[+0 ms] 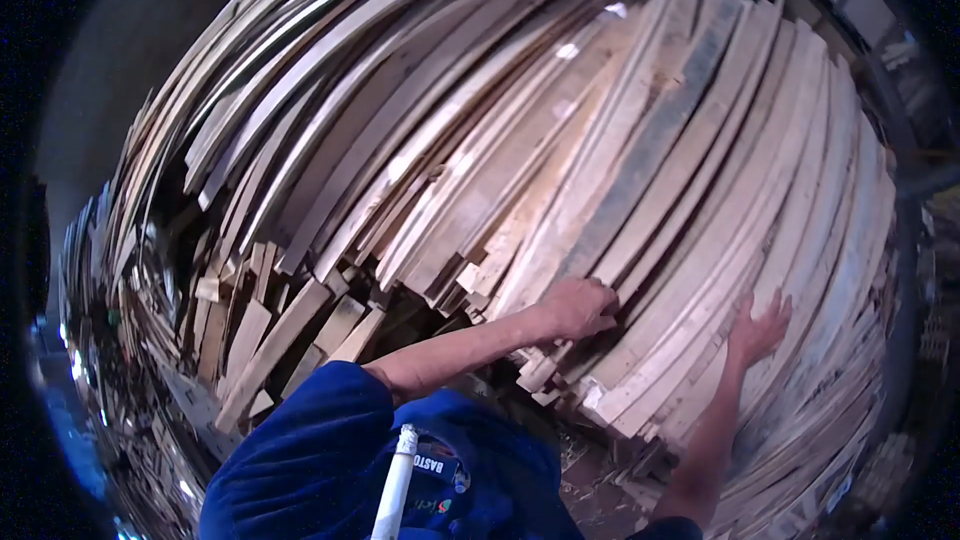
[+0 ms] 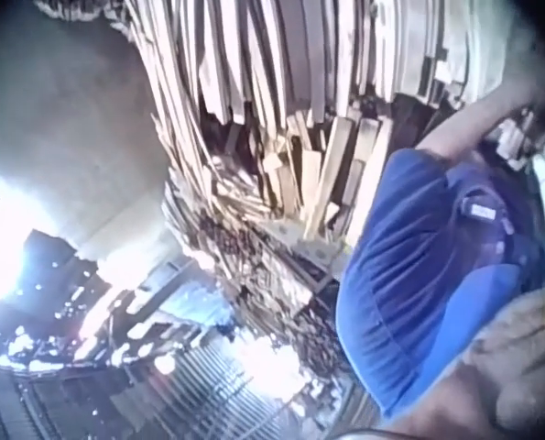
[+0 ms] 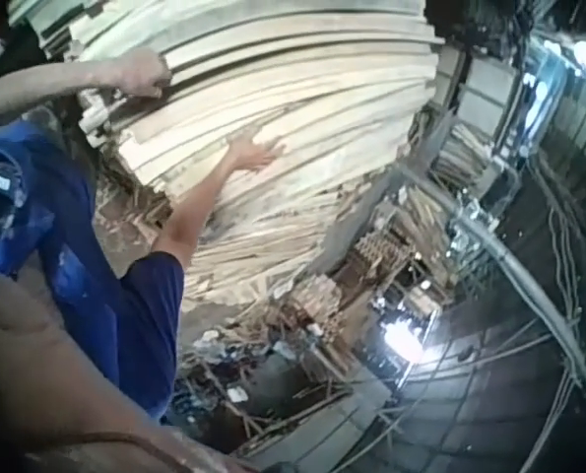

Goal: Stacking and organizing wooden planks in a factory.

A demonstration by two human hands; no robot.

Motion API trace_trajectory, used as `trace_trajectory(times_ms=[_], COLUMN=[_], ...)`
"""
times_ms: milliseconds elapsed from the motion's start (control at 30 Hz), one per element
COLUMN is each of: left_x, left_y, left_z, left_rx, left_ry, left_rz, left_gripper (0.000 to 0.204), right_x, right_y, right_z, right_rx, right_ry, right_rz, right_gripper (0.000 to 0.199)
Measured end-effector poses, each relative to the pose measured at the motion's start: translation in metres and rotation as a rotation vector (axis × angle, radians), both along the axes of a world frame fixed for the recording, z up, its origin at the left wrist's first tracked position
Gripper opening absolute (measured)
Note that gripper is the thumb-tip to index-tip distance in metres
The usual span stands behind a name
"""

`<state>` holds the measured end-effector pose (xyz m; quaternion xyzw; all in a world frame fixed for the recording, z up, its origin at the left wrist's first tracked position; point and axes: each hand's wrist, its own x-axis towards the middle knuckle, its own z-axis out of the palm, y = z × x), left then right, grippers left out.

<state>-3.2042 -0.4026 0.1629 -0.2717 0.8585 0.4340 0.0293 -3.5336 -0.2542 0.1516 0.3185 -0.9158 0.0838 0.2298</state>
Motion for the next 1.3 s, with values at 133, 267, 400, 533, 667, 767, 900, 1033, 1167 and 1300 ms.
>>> trace_trajectory(times_ms=[133,267,400,533,667,767,900,1033,1167,1300], left_x=[0.09,0.238,0.381,0.477,0.529,0.563,0.58,0.563,0.533,0.495], left_y=[-0.052,-0.157,-0.216,-0.243,-0.269,-0.293,-0.313,-0.306,-0.279,-0.234], left_z=[-0.017,-0.04,-0.055,-0.067,-0.069,-0.052,-0.042,-0.055,-0.047,-0.02], left_rx=[0.094,-0.561,-0.864,-0.916,-1.015,-0.776,-0.684,-0.795,-0.921,-0.761], left_ry=[0.383,0.136,-0.502,-0.724,-0.724,-0.628,-0.652,-0.646,-0.571,-0.538], left_rz=[0.217,0.833,1.121,1.186,1.119,1.028,0.888,0.973,0.924,0.866], left_gripper=[0.053,0.066,0.1,0.115,0.106,0.099,0.095,0.083,0.075,0.068], right_x=[-0.005,-0.011,-0.015,-0.017,-0.017,-0.017,-0.018,-0.017,-0.014,-0.01], right_y=[0.0,0.001,-0.001,-0.003,-0.003,-0.004,-0.002,-0.001,-0.001,0.0], right_z=[-0.003,-0.007,-0.011,-0.012,-0.012,-0.014,-0.014,-0.014,-0.013,-0.008], right_rx=[0.029,0.086,0.099,0.155,0.183,0.077,0.083,0.12,0.023,0.068], right_ry=[0.012,0.064,0.106,0.106,0.127,0.108,0.074,0.116,0.094,0.102], right_rz=[0.016,0.048,0.042,0.038,0.006,0.091,0.06,0.075,0.119,0.056], right_gripper=[0.062,0.062,0.064,0.067,0.065,0.065,0.065,0.064,0.061,0.059])
